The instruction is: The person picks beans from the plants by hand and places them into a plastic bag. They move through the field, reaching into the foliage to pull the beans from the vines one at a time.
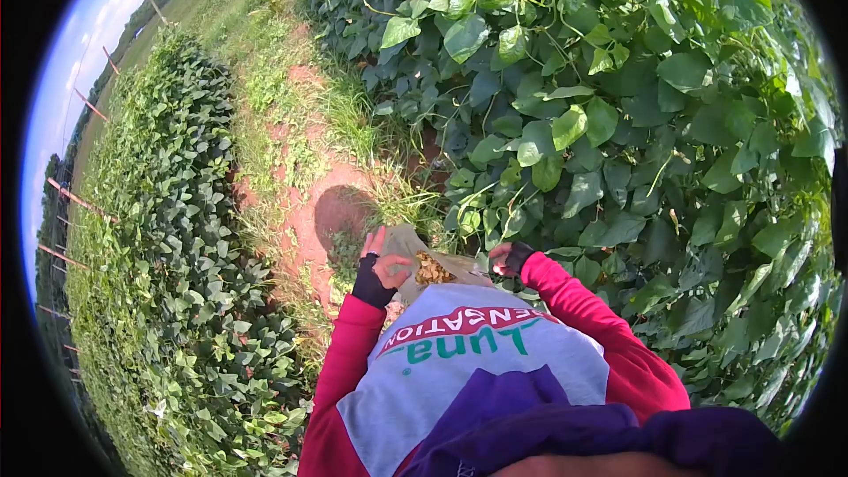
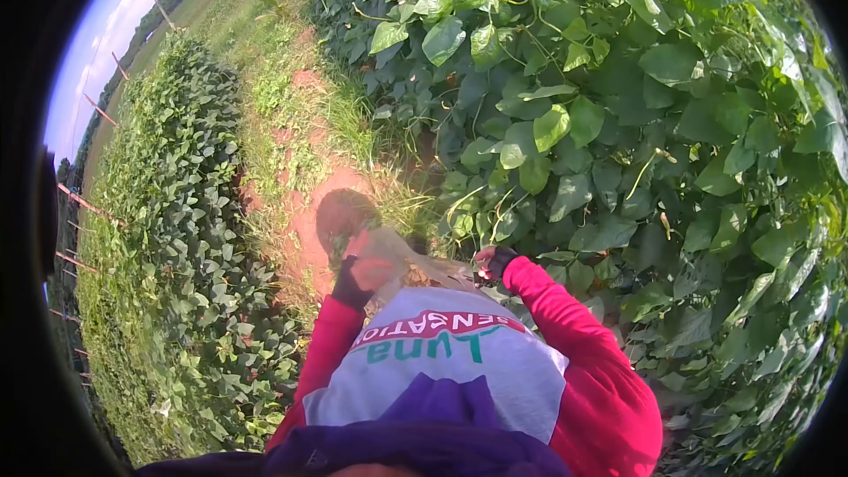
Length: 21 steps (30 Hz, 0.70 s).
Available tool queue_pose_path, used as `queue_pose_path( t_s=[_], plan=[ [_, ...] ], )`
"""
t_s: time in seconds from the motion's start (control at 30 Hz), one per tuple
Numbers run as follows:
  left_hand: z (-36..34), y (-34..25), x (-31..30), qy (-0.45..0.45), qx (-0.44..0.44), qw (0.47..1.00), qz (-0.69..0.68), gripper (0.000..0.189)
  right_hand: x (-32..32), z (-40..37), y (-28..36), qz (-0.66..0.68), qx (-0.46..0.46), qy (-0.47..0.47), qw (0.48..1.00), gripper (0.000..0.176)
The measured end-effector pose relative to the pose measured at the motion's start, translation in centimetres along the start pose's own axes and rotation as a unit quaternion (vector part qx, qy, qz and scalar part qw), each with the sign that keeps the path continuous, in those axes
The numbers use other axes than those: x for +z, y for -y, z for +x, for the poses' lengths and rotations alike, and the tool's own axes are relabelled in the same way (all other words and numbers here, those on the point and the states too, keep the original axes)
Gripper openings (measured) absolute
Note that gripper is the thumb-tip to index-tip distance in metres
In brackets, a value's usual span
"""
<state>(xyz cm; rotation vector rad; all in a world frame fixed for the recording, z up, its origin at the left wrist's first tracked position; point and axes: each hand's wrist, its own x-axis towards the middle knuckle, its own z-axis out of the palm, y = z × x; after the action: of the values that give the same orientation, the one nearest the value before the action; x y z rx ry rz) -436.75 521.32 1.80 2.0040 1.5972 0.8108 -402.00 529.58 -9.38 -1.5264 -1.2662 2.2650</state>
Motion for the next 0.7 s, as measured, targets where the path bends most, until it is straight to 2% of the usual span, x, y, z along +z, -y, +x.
queue_pose_path(
  t_s=[0.1,0.17,0.2,0.23,0.3,0.37,0.4,0.47,0.53,0.57,0.63,0.7],
  plan=[
    [0.5,1.1,-1.5,-0.031,-0.05,0.998,-0.035,0.014,1.2,3.5,1.8,0.038,-0.048,-0.019,0.998,0.033],
    [1.6,2.6,-2.5,-0.033,-0.091,0.994,-0.053,0.012,0.9,6.0,3.2,0.008,-0.089,0.054,0.995,0.034],
    [2.4,3.2,-3.0,-0.039,-0.104,0.992,-0.054,0.011,0.9,6.6,4.4,0.003,-0.057,0.047,0.997,0.034],
    [3.5,3.3,-3.7,-0.072,-0.064,0.995,-0.018,0.009,1.2,6.1,6.8,-0.027,-0.056,0.041,0.997,0.033],
    [6.3,6.3,-4.7,-0.05,-0.06,0.99,-0.116,0.012,0.4,9.1,7.9,-0.012,-0.122,0.041,0.992,0.032],
    [11.8,4.7,-6.8,-0.056,-0.026,0.99,-0.13,0.015,0.7,9.1,12.1,0.014,-0.131,0.008,0.991,0.029],
    [15.1,3.2,-8.2,-0.069,-0.004,0.987,-0.145,0.019,0.6,9.7,13.6,0.007,-0.163,-0.016,0.986,0.029],
    [22.1,1.3,-10.7,-0.04,0.117,0.982,-0.143,0.026,0.5,10.6,16.9,-0.037,-0.222,-0.057,0.973,0.03],
    [28.4,-1.9,-14.1,-0.041,0.23,0.967,-0.102,0.025,1.1,9.8,20.3,0.033,-0.251,-0.057,0.966,0.029],
    [31.0,-2.6,-15.3,-0.067,0.257,0.961,-0.078,0.025,1.2,10.1,21.6,0.047,-0.27,-0.06,0.96,0.029],
    [35.6,-1.7,-16.6,-0.122,0.27,0.951,-0.09,0.024,1.4,10.4,23.9,0.079,-0.267,-0.067,0.958,0.028],
    [38.3,0.6,-17.3,-0.168,0.247,0.949,-0.098,0.022,0.7,12.9,24.5,0.065,-0.263,-0.088,0.958,0.027]
  ],
)
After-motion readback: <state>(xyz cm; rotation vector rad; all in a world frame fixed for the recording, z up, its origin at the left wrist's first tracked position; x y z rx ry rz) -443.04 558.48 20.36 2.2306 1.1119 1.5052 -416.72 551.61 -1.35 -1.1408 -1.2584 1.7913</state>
